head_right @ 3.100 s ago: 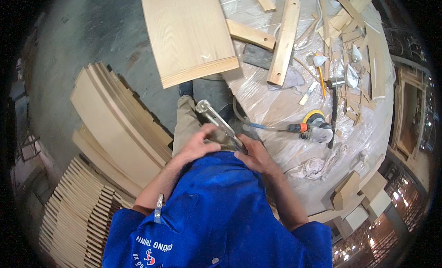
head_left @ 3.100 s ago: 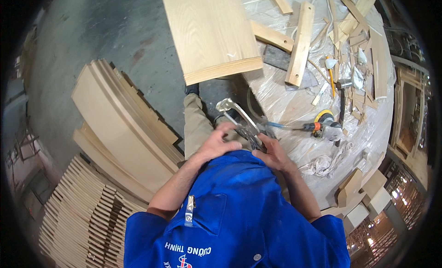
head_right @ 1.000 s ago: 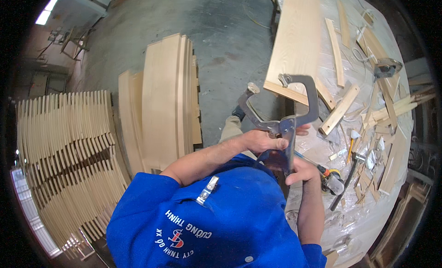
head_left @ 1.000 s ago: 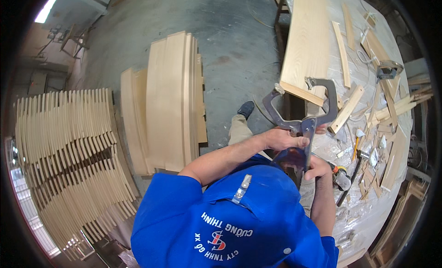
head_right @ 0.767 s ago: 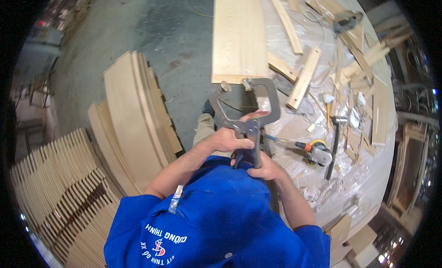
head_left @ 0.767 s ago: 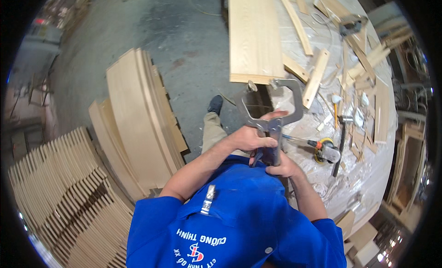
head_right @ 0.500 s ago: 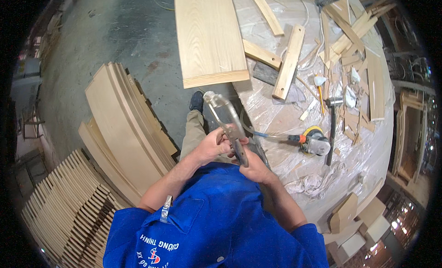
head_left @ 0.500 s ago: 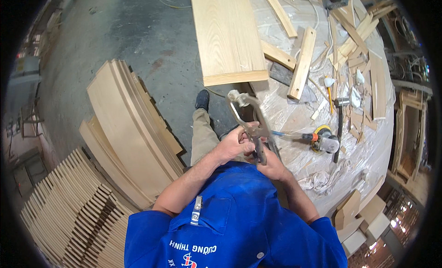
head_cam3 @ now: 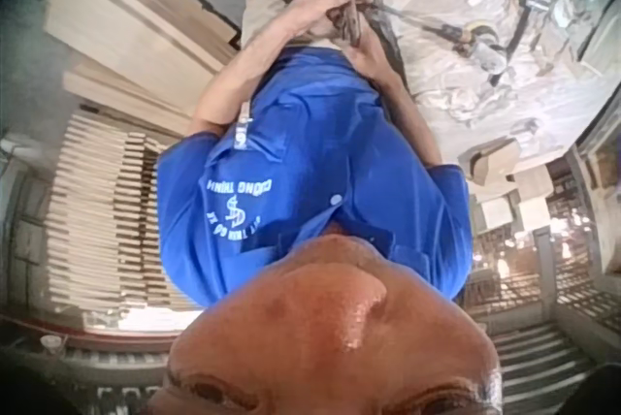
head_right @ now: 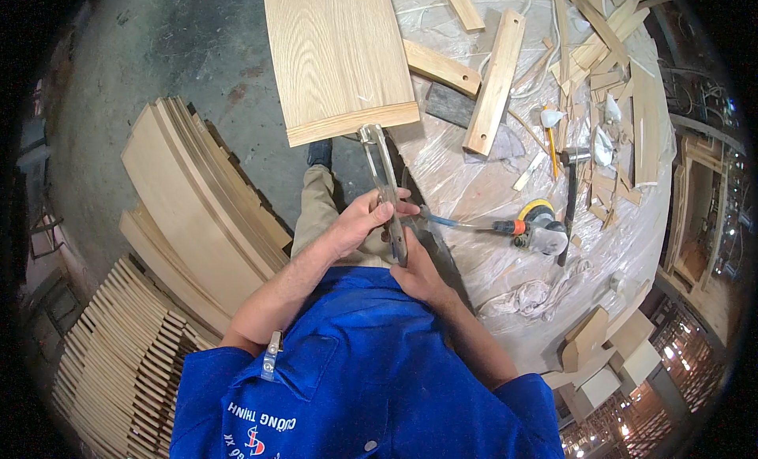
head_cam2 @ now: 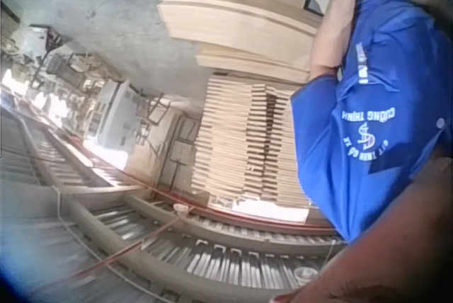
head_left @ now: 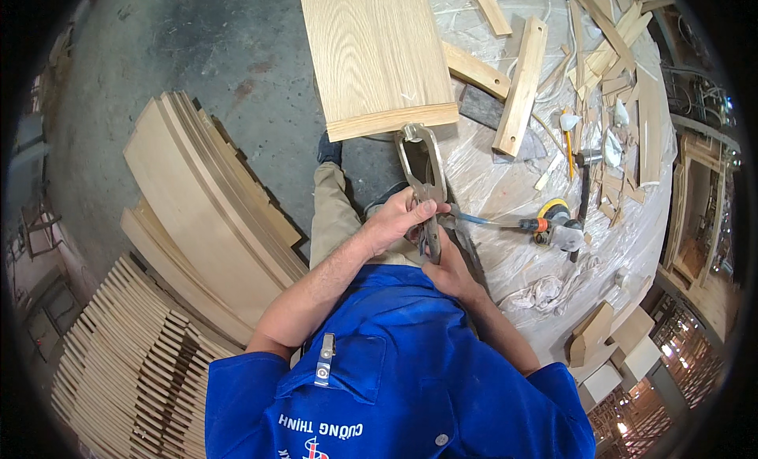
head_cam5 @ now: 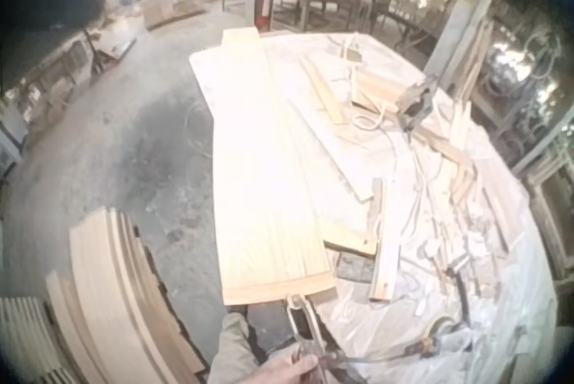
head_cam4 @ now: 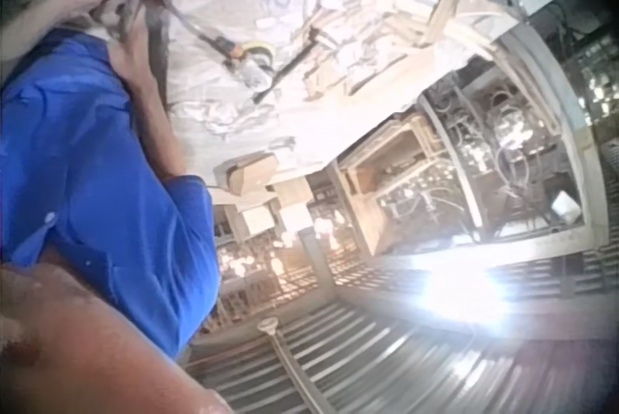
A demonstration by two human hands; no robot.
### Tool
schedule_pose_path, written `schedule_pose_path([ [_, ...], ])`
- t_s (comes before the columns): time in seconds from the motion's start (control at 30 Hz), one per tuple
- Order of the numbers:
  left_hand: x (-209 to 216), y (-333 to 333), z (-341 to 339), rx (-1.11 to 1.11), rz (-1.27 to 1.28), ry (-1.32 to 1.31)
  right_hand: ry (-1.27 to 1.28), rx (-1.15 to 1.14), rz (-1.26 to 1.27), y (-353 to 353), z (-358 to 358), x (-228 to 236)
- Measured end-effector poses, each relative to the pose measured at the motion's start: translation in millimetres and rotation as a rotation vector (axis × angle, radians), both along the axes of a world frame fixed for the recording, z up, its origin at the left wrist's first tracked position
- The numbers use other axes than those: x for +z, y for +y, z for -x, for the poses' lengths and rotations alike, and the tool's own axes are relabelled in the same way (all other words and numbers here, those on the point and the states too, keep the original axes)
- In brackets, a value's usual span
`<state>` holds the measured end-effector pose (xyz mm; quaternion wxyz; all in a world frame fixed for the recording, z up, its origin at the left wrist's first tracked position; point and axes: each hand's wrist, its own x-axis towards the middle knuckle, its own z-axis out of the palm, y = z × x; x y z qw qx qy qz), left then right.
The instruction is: The person aligns a thin wooden strip along the edge of a larger wooden panel, then uses a clamp to secure the strip in place. The person applies glue to the joint and sets the assembled piece aside on the workbench.
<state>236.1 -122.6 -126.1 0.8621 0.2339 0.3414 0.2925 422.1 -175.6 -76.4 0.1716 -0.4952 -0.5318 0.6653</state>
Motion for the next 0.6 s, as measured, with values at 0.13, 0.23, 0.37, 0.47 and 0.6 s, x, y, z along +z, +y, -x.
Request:
schedule_pose_path([
  [0.13, 1.5, 10.5, 3.6, -0.019, -0.008, -0.024, 0.021, -0.041, -0.032, -1.2, 0.5, -14.8],
  [0.23, 1.4, 17.7, 7.1, -0.068, 0.008, -0.038, -0.019, -0.022, -0.046, 4.7, 2.2, -14.1],
  [0.37, -5.3, 23.2, 7.6, -0.042, 0.008, -0.091, -0.106, -0.07, -0.054, 15.1, 14.7, 0.7],
  [0.47, -5.4, 23.2, 3.2, 0.051, -0.031, -0.064, -0.208, -0.076, -0.077, 13.8, 17.0, 0.4],
  [0.6, -5.0, 23.7, 1.0, 0.074, -0.039, -0.047, -0.27, -0.112, -0.095, 10.4, 21.9, -6.1],
])
